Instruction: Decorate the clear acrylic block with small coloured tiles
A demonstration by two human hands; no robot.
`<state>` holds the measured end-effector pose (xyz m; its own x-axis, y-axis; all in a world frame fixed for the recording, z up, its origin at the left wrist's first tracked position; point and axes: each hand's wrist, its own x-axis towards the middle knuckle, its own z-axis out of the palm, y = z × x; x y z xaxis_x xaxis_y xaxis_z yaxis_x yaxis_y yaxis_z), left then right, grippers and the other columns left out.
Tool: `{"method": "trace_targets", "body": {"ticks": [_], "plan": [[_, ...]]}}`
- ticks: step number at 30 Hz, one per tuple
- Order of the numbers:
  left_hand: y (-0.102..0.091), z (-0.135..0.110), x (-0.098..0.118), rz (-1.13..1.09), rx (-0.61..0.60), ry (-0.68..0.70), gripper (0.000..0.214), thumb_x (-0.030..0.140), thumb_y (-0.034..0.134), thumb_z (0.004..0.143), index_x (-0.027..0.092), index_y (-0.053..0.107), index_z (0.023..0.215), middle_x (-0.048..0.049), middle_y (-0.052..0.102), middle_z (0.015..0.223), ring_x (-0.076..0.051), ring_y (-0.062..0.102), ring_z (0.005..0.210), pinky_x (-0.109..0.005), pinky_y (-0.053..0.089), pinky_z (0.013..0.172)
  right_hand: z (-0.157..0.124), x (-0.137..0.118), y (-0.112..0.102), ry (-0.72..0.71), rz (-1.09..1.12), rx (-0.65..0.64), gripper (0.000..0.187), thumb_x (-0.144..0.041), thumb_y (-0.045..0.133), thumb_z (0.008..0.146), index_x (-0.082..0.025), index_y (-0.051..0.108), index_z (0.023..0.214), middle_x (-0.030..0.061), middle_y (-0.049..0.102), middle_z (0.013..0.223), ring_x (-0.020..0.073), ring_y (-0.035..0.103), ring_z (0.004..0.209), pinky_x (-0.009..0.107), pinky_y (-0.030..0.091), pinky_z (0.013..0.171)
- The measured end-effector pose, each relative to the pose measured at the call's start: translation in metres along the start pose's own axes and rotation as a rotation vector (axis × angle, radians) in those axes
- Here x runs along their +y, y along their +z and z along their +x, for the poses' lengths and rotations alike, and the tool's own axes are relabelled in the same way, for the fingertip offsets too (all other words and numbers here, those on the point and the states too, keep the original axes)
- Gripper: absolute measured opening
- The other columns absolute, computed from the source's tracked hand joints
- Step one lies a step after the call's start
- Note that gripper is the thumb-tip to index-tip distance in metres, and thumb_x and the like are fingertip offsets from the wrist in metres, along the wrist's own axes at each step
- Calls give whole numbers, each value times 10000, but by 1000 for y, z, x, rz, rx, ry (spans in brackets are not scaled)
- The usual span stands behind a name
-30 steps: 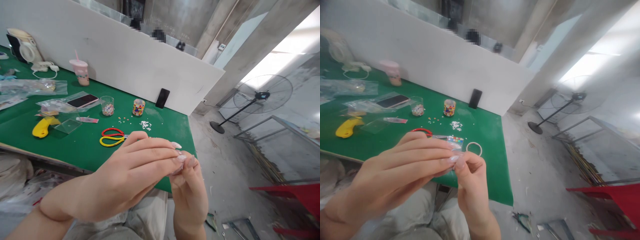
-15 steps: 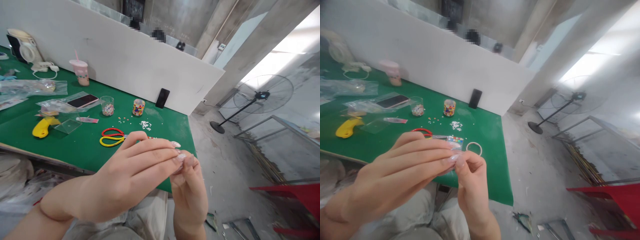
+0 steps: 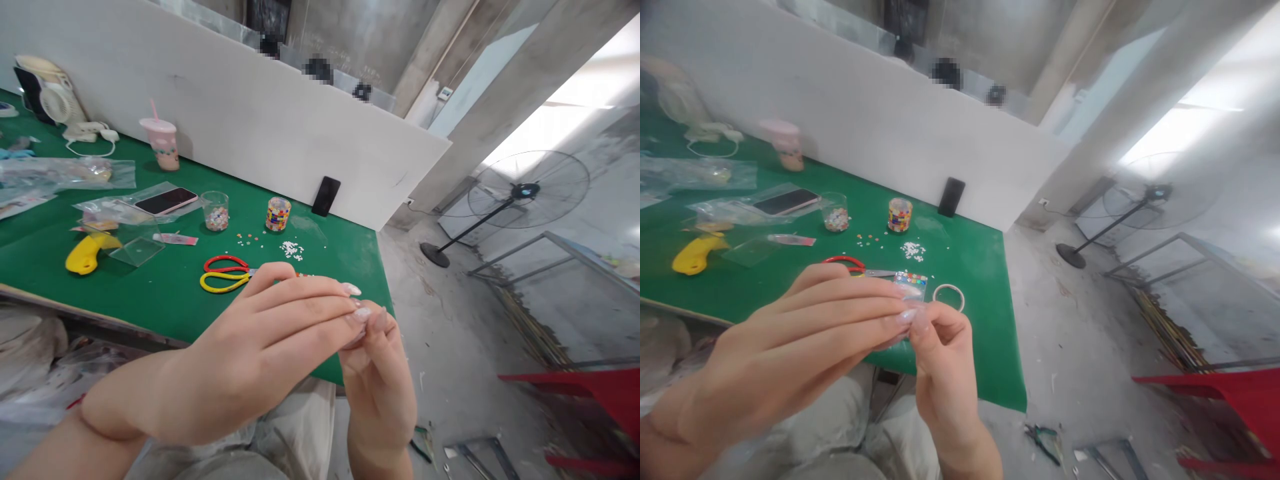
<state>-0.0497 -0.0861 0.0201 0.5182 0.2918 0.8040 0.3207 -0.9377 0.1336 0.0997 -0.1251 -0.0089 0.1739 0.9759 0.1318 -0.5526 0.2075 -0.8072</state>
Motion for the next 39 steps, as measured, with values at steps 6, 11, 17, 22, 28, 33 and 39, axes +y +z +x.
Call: {"method": "trace_targets", "body": {"ticks": [6, 11, 17, 22, 28, 33, 39], "plan": [[-4, 0, 2, 14, -4, 0, 194, 120, 496, 969, 175, 637, 1090, -17, 760, 1096, -147, 680, 1085, -305, 514, 921, 0, 0, 0, 18, -22, 23, 156, -376, 794, 747, -245, 745, 679, -31, 678, 656, 108, 600, 625, 231, 532, 649], [-3, 1, 2, 67, -4, 46, 226, 122, 428, 1001, 160, 629, 1097, -20, 756, 1110, -133, 683, 1079, -311, 505, 907, 0, 2, -1, 12, -42, 33, 184, -408, 785, 749, -245, 739, 678, -21, 672, 659, 121, 596, 628, 248, 530, 631], [1, 1, 2, 79, 73, 46, 260, 122, 393, 1013, 176, 643, 1058, -5, 761, 1093, -124, 686, 1064, -312, 494, 883, -1, 1, -1, 8, 6, -29, 144, -362, 763, 789, -259, 747, 689, -43, 680, 637, 87, 609, 609, 185, 536, 638], [-1, 1, 1, 80, -24, 54, 229, 120, 425, 1001, 167, 635, 1080, -6, 758, 1105, -121, 684, 1065, -304, 497, 887, -2, 1, -1, 23, -20, -4, 164, -385, 760, 789, -251, 742, 695, -40, 697, 673, 86, 629, 647, 179, 551, 667], [-2, 0, 0, 29, 18, 41, 251, 121, 395, 1009, 142, 628, 1101, -26, 759, 1098, -130, 672, 1088, -310, 481, 940, -1, 0, 1, 17, 11, -47, 137, -373, 757, 797, -267, 748, 711, -44, 701, 668, 96, 639, 667, 200, 557, 676], [-4, 1, 3, 33, -8, 25, 208, 106, 453, 991, 122, 618, 1117, -44, 753, 1115, -137, 655, 1126, -312, 473, 957, -2, 0, -1, 7, -11, -51, 133, -362, 744, 811, -264, 747, 722, -40, 707, 673, 107, 648, 647, 217, 557, 655], [4, -4, 4, 42, 56, 50, 234, 117, 408, 1011, 124, 618, 1113, -36, 752, 1118, -127, 637, 1147, -311, 452, 964, -1, 1, -1, -36, -44, -43, 148, -364, 746, 807, -260, 737, 703, -36, 685, 641, 109, 632, 627, 212, 560, 627]]}}
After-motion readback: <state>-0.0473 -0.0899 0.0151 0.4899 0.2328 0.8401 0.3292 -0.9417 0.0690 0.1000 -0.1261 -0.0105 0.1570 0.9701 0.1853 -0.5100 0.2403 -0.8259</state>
